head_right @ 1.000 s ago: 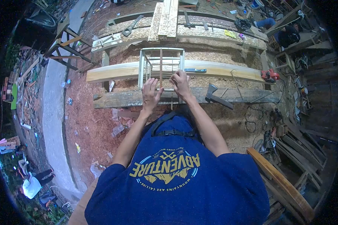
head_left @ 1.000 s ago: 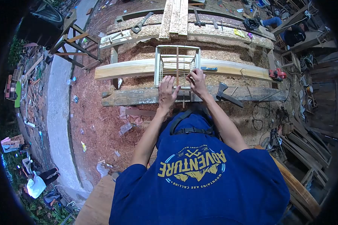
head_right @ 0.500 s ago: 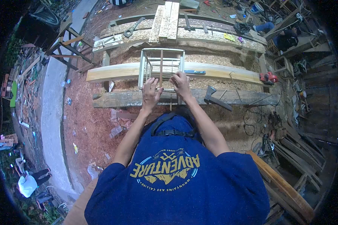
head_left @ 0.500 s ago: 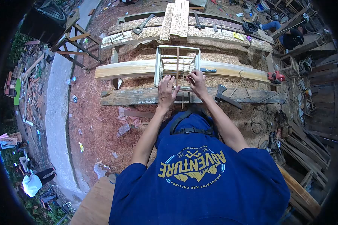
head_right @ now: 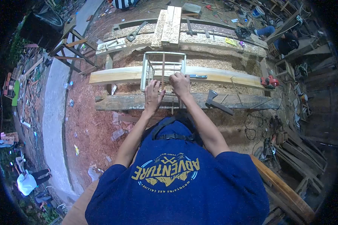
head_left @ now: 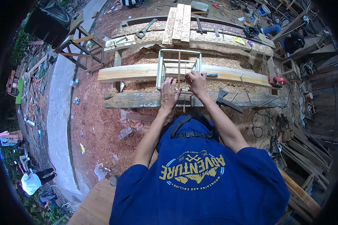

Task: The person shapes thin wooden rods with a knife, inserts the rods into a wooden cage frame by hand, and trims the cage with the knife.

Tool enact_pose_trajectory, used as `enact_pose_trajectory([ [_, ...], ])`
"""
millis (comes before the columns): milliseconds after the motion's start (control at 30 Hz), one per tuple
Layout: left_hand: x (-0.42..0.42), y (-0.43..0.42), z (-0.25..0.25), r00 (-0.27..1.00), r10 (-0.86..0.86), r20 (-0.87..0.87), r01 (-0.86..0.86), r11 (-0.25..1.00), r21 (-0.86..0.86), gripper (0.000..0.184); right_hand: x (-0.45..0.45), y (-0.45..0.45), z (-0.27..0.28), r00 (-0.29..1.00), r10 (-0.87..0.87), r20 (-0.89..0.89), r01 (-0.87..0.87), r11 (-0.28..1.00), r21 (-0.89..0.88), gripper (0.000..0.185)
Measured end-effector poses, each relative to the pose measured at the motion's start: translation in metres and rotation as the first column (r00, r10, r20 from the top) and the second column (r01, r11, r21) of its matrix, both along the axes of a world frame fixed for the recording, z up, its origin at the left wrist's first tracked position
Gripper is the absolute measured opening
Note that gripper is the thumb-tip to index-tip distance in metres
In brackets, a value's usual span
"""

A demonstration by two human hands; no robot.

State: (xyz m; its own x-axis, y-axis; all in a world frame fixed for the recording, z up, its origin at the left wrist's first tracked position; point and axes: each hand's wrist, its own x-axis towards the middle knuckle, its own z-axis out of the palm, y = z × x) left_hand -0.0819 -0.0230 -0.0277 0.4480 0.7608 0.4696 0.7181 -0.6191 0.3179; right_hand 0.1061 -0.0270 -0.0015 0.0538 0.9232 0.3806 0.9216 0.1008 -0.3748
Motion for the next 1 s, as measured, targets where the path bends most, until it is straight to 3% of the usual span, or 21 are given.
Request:
enact_pose_trajectory([
  [100,0.000,-0.001,-0.001,1.000,-0.009,0.000,0.009,1.000,-0.004,0.052,-0.001,-0.003,-0.004,0.994,0.001,0.107,-0.007,0.998,0.058,0.007],
  [533,0.000,0.001,-0.006,1.000,0.003,-0.009,-0.003,1.000,-0.002,0.055,-0.001,-0.006,-0.006,0.997,0.045,0.057,-0.047,0.998,0.036,0.016],
  [633,0.000,-0.001,-0.001,1.000,-0.013,0.024,0.014,0.997,-0.079,0.054,0.000,-0.009,-0.002,0.999,0.052,0.013,-0.053,0.997,0.058,0.024],
  [733,0.001,0.005,0.014,0.979,-0.063,0.196,0.091,0.986,-0.137,0.053,-0.001,-0.008,0.002,0.999,0.041,-0.009,-0.040,0.996,0.079,0.032],
  [833,0.008,0.017,0.034,0.996,-0.036,0.078,0.044,0.995,-0.094,0.052,-0.001,-0.007,0.002,0.999,0.038,-0.018,-0.037,0.997,0.061,0.034],
  [1000,0.025,0.034,0.011,0.992,0.020,-0.127,-0.027,0.998,-0.049,0.053,-0.001,-0.008,0.004,0.999,0.031,0.011,-0.032,0.997,0.069,0.033],
])
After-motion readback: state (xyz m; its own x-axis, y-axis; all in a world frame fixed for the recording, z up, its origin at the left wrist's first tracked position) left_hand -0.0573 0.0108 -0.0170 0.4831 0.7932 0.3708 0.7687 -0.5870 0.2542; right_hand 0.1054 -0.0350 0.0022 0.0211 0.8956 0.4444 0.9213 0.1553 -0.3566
